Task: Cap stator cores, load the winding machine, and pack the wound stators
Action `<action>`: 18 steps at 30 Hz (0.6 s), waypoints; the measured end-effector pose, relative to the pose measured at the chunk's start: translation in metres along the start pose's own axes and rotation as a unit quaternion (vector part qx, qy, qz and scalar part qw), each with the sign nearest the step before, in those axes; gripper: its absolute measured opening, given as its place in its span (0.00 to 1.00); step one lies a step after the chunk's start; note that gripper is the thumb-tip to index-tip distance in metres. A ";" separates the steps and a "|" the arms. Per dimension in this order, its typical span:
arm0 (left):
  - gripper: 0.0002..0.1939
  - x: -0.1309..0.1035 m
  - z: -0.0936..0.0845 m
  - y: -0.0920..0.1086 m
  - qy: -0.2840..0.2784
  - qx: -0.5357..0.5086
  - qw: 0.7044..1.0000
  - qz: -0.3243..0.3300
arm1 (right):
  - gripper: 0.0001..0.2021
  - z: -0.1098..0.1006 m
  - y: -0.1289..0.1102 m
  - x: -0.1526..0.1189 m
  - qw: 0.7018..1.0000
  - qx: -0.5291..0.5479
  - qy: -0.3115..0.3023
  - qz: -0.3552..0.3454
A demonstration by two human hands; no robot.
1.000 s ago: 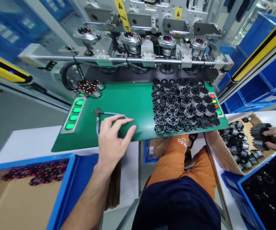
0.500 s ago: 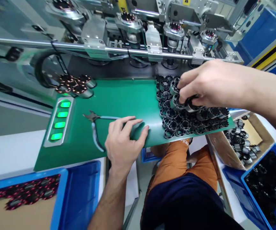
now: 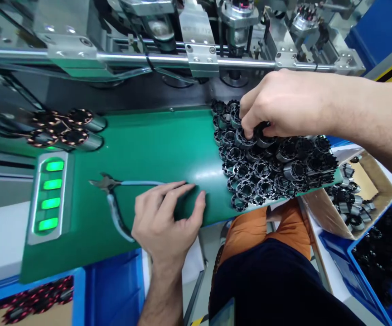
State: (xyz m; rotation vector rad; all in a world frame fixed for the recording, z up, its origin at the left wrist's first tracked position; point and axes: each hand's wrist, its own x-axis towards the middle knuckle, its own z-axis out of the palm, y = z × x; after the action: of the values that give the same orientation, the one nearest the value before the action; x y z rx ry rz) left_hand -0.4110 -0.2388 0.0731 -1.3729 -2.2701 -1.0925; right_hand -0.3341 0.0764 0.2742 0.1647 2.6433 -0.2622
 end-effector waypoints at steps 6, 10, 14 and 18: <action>0.10 0.001 -0.002 0.001 -0.008 0.002 1.000 0.000 | 0.11 -0.005 -0.020 -0.001 0.999 -0.040 -0.006 0.014; 0.09 0.000 -0.003 0.001 -0.014 -0.001 1.000 -0.004 | 0.09 0.010 0.008 0.010 0.998 0.055 -0.012 0.040; 0.09 0.000 -0.002 0.001 -0.021 -0.002 1.000 -0.009 | 0.18 0.031 0.041 0.027 0.987 0.088 0.051 0.121; 0.06 -0.003 -0.001 -0.002 -0.009 -0.003 1.000 -0.022 | 0.25 0.017 0.012 0.013 0.990 0.039 0.070 0.112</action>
State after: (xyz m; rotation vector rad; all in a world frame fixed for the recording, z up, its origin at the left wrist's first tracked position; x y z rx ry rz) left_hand -0.4107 -0.2423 0.0712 -1.3462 -2.3212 -1.1066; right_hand -0.3361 0.0855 0.2517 0.5201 2.7219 -0.2872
